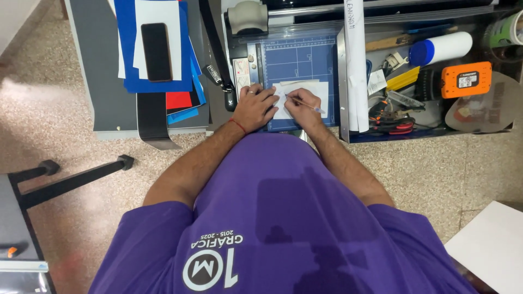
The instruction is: The person is preparing a roll of black film by securing it with tape and then writing notes on a piece of paper.
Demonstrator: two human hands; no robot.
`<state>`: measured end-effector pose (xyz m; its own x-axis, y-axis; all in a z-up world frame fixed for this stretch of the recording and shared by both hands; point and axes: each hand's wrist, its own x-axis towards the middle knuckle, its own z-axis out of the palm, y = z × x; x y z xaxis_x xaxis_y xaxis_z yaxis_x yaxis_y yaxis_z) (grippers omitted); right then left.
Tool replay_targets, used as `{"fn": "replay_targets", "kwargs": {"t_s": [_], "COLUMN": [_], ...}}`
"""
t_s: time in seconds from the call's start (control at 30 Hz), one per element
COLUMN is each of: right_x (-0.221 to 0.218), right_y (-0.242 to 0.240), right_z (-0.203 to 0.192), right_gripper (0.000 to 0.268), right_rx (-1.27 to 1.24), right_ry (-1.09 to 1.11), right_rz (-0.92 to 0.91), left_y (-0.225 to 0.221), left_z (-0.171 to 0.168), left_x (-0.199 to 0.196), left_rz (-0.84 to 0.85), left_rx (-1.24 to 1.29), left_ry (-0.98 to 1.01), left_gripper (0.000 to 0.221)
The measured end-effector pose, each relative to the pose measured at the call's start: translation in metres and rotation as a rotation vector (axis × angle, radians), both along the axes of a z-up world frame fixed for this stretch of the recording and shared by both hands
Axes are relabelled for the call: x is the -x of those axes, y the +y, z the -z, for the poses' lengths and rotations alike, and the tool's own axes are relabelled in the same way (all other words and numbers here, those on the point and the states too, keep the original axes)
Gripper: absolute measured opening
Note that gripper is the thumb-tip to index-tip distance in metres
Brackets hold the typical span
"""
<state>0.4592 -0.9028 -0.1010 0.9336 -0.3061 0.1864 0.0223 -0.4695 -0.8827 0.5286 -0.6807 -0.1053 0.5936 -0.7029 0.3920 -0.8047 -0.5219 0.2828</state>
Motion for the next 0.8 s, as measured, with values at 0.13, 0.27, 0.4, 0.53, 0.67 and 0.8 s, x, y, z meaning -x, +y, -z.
{"fn": "replay_targets", "kwargs": {"t_s": [0.13,0.27,0.4,0.53,0.67,0.8], "right_x": [-0.003,-0.002,-0.001,0.003,0.002,0.001], "right_y": [0.000,-0.011,-0.030,-0.025,-0.024,-0.023], "right_z": [0.004,0.006,-0.001,0.007,0.012,0.001], "right_gripper": [0.013,0.010,0.008,0.016,0.013,0.011], "right_rx": [0.042,-0.236,-0.156,-0.072,0.000,0.085], "right_ry": [-0.021,-0.016,0.024,0.020,-0.022,-0.069], "right_rz": [0.041,0.153,0.097,0.070,0.010,-0.037], "left_y": [0.000,0.001,0.002,0.002,0.002,0.003], "left_z": [-0.003,0.003,0.003,0.001,0.003,0.001], "left_x": [-0.001,-0.001,-0.002,0.000,-0.001,-0.001], "left_rz": [0.010,0.009,0.004,0.006,0.003,0.000], "left_rx": [0.002,0.005,0.011,0.022,-0.001,-0.012], "left_ry": [0.004,-0.009,0.001,0.016,0.012,0.038], "left_gripper": [0.029,0.028,0.029,0.027,0.027,0.028]}}
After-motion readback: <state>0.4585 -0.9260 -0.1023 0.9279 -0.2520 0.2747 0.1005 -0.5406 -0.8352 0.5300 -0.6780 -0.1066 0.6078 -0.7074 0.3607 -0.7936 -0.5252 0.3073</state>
